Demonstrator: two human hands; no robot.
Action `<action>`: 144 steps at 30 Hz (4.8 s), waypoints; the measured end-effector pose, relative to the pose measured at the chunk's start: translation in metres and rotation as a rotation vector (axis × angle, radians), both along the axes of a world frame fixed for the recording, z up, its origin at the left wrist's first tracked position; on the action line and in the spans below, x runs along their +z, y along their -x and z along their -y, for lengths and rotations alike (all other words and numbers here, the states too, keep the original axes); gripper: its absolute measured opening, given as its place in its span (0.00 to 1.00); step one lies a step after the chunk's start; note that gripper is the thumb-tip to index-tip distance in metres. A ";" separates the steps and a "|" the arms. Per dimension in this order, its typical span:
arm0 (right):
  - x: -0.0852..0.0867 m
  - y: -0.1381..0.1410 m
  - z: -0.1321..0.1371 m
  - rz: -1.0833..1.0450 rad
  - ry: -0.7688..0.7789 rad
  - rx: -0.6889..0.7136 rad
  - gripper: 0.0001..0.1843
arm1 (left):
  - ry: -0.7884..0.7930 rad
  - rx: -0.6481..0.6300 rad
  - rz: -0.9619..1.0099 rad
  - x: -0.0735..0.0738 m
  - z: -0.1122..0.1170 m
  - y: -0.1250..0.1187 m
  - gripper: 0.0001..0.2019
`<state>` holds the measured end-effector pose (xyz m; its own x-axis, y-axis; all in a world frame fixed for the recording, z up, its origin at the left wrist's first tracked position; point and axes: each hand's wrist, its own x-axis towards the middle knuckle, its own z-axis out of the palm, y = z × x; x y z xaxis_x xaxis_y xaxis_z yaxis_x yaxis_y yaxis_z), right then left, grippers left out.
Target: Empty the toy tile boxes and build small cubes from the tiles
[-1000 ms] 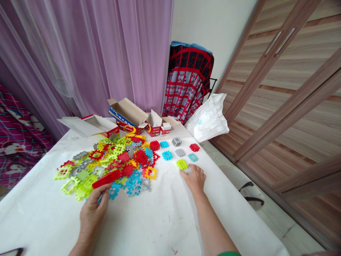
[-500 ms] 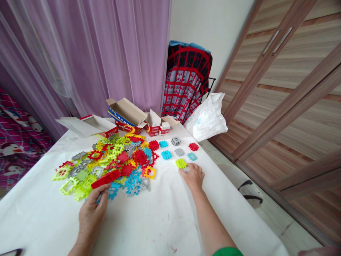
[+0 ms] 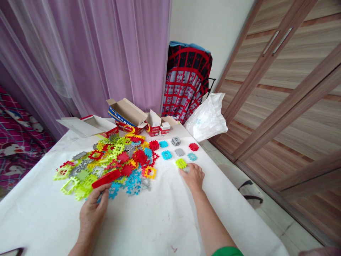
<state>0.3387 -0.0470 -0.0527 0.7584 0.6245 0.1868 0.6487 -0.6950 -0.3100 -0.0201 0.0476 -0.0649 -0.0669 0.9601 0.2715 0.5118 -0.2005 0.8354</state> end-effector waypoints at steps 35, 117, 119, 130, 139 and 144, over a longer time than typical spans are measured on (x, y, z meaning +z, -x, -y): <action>0.007 0.156 -0.086 0.058 -0.293 0.900 0.21 | -0.141 -0.046 0.069 -0.007 -0.001 -0.005 0.12; 0.017 -0.154 -0.060 -0.120 -0.087 -0.028 0.33 | -0.296 -0.167 -0.321 0.000 -0.008 0.001 0.15; 0.018 -0.153 -0.060 -0.114 -0.082 -0.027 0.33 | -0.290 -0.165 -0.316 0.000 -0.008 0.000 0.15; 0.018 -0.155 -0.060 -0.104 -0.053 -0.006 0.32 | -0.240 -0.149 -0.303 0.000 -0.009 0.000 0.16; 0.021 -0.153 -0.060 -0.072 -0.009 -0.001 0.32 | -0.215 -0.137 -0.303 -0.001 -0.008 0.000 0.16; 0.020 -0.154 -0.060 -0.045 0.018 0.002 0.32 | -0.221 -0.149 -0.297 -0.003 -0.010 0.000 0.16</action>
